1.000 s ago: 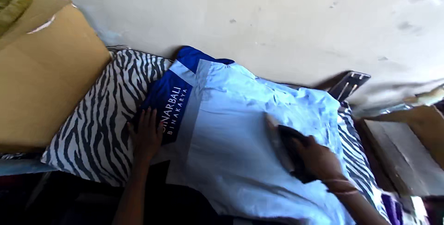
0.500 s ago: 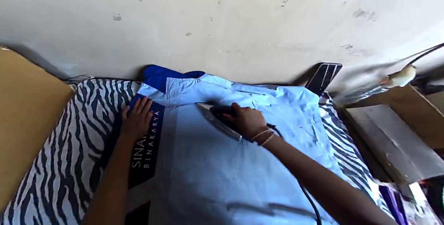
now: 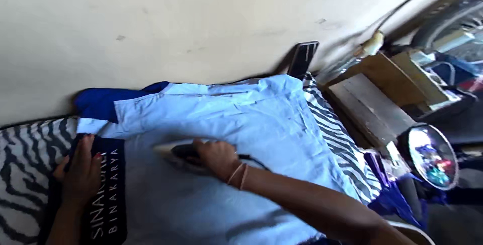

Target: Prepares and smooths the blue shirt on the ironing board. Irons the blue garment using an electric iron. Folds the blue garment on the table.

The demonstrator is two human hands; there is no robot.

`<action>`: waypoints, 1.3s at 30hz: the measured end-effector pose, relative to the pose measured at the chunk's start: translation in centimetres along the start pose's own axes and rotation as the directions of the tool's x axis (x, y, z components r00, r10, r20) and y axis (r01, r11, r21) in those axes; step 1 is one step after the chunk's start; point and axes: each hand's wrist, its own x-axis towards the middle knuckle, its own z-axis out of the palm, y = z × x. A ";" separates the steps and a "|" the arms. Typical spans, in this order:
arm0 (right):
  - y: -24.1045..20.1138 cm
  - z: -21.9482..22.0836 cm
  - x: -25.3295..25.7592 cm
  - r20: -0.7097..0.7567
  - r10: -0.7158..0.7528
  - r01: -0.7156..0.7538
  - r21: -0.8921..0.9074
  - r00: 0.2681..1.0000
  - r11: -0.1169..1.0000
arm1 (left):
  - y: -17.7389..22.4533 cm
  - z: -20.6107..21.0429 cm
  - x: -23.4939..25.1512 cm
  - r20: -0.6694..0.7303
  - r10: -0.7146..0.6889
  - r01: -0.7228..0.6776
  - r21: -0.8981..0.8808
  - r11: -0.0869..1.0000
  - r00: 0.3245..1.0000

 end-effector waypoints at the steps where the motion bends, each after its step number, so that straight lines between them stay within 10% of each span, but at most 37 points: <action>1: 3.6 -0.9 -0.4 -0.036 0.104 -0.104 0.002 0.994 0.995 | -0.2 0.0 -0.2 0.018 -0.011 0.011 0.006 1.000 1.000; 8: 29.5 -1.6 -10.5 -0.322 0.651 -0.605 0.242 0.687 0.759 | 1.6 -1.2 1.0 0.078 -0.144 0.137 0.093 0.986 0.986; 11: 26.5 0.9 -14.0 -0.221 0.482 -0.474 0.091 0.848 0.876 | 12.5 -1.3 4.8 0.101 -0.076 0.065 0.110 0.992 0.992; 15: 22.8 -1.3 -9.4 -0.184 0.305 -0.319 -0.047 0.934 0.947 | 21.2 6.1 6.1 0.320 0.413 -0.417 -0.058 0.907 0.853; 20: 23.5 -7.0 0.7 -0.259 0.085 -0.136 -0.185 0.962 0.973 | 11.5 4.6 6.5 0.211 0.256 -0.300 0.214 0.929 0.943; 25: 15.0 -7.1 5.8 -0.140 -0.191 0.136 -0.330 0.972 0.934 | 1.4 0.9 2.6 0.184 -0.012 -0.024 0.191 0.981 0.983; 39: -3.0 -1.2 4.8 -0.039 -0.259 0.259 -0.009 0.965 0.966 | 2.0 0.2 3.1 0.022 -0.128 0.130 -0.162 0.978 0.992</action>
